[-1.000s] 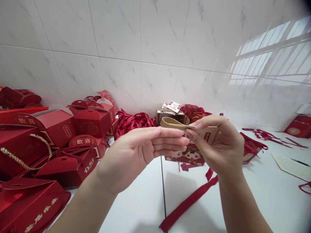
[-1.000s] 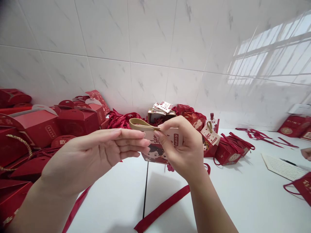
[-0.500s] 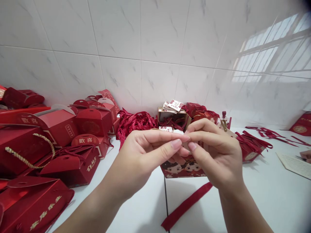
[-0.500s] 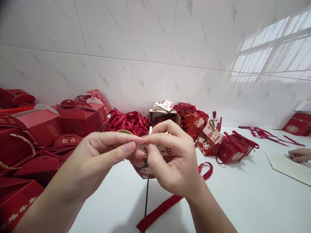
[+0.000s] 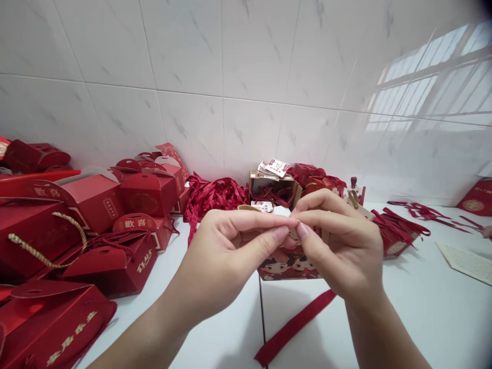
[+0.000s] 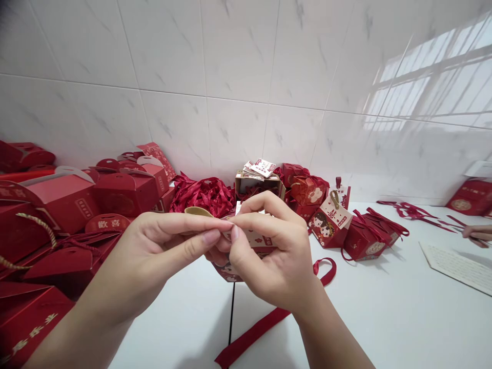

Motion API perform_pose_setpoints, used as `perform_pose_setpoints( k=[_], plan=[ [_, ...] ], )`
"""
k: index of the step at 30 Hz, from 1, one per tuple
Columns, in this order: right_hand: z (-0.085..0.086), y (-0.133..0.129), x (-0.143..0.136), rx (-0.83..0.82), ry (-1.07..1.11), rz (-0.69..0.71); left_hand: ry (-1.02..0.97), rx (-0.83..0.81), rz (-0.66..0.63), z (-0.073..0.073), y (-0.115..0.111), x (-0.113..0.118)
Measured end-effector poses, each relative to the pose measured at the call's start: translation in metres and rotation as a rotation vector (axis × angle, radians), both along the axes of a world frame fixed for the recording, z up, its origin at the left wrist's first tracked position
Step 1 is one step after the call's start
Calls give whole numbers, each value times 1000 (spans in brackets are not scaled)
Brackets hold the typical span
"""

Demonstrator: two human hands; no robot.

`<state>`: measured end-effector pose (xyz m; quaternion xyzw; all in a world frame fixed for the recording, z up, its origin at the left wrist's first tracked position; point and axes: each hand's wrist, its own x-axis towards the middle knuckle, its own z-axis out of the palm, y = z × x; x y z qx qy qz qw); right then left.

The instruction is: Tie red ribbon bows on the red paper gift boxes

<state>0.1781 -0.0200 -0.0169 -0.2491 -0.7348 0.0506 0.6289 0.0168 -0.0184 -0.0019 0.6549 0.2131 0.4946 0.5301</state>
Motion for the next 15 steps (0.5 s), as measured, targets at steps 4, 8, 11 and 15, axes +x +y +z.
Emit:
perform_pose_setpoints(
  k=[4, 8, 11, 15],
  plan=[
    [0, 1, 0, -6, 5, -4, 44, 57, 61, -1, 0, 1],
    [-1, 4, 1, -24, 36, -15, 123, 189, 191, -4, 0, 3],
    [-2, 11, 1, -35, 88, -41, 213, 336, 291, -8, 2, 5],
    [-5, 21, 1, -67, 144, -77, 315, 555, 386, -15, 8, 9]
  ],
)
